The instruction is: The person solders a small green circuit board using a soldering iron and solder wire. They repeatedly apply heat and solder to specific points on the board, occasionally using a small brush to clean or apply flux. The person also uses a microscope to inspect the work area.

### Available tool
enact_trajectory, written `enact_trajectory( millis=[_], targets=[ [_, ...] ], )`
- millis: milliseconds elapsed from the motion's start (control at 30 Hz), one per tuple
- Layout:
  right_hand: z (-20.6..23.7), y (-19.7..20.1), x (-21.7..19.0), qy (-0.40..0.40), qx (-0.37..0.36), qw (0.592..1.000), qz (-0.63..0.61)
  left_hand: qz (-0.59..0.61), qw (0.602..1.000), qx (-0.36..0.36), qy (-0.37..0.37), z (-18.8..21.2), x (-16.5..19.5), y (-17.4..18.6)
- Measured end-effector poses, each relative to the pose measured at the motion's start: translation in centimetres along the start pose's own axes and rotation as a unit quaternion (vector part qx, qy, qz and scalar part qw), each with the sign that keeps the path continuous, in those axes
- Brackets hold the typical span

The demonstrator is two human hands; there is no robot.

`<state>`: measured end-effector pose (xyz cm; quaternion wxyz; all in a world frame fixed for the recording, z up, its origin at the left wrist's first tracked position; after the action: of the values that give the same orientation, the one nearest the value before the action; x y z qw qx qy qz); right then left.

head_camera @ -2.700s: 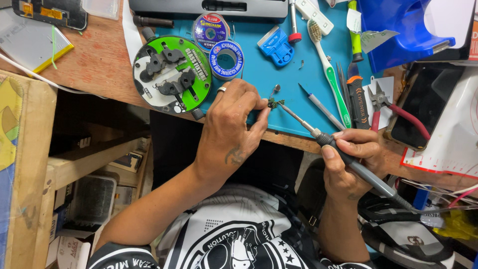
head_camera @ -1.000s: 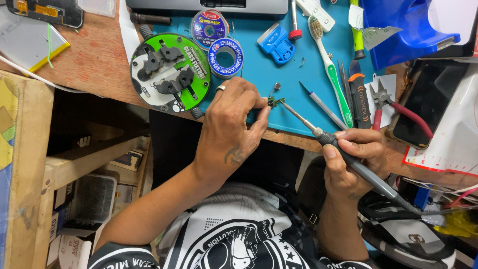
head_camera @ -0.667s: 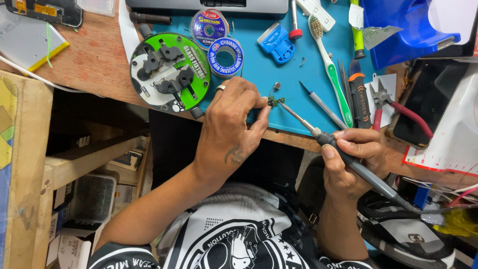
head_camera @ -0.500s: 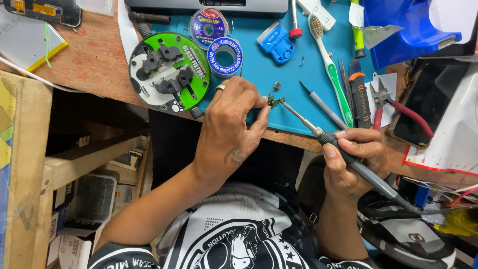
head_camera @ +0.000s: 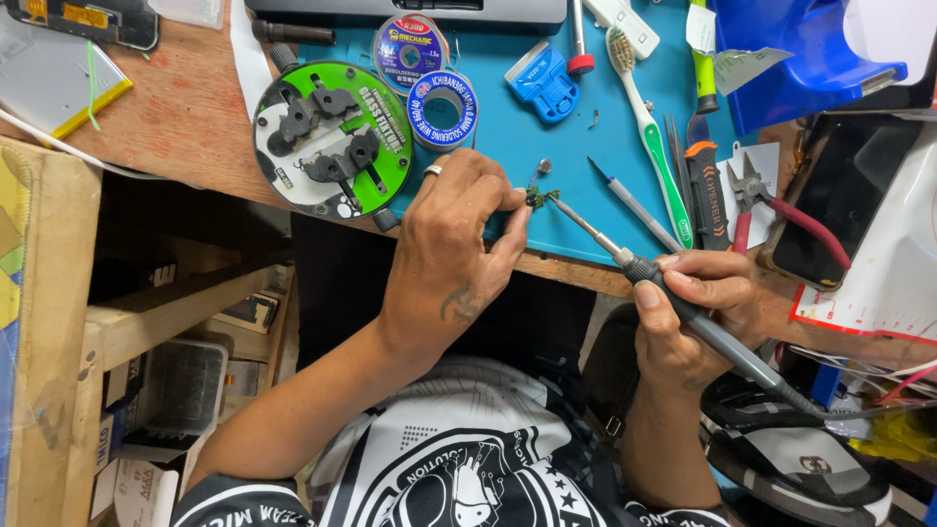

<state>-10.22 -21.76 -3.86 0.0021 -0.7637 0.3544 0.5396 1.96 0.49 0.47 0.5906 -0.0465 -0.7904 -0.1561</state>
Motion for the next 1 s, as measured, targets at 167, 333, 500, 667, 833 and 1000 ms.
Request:
enact_trajectory(
  millis=[167,333,500,667,833,1000],
  targets=[
    [0.03,0.03,-0.09,0.002,-0.001,1.000,0.004,0.000,1.000,0.002,-0.001,-0.03,0.01,-0.01],
    [-0.04,-0.14,0.04,-0.013,0.008,0.999,-0.033,-0.006,1.000,-0.001,-0.004,-0.02,0.05,0.02],
    [-0.07,-0.10,0.08,-0.018,0.007,0.999,-0.044,-0.002,1.000,-0.005,-0.001,-0.04,0.04,0.01],
    [-0.02,-0.05,-0.01,-0.005,0.002,1.000,-0.017,-0.005,1.000,-0.006,0.001,-0.01,0.02,0.03],
    [0.05,-0.07,-0.07,-0.009,0.001,1.000,-0.015,-0.010,1.000,-0.005,-0.003,0.02,0.00,0.02],
    [-0.01,-0.05,-0.09,-0.007,0.001,1.000,-0.015,-0.004,1.000,-0.004,-0.001,0.00,-0.03,0.04]
  ],
)
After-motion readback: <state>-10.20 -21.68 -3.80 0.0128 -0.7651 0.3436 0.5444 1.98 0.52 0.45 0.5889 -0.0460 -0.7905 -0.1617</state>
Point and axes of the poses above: each hand's wrist, its own z-axis away from the middle knuckle, its own y-axis out of the back of the hand, x = y × z, the point moved 2 cm from there along -z, towards the middle knuckle, and after that the axes turned 15 degrees about z, right-handed, at the moved point
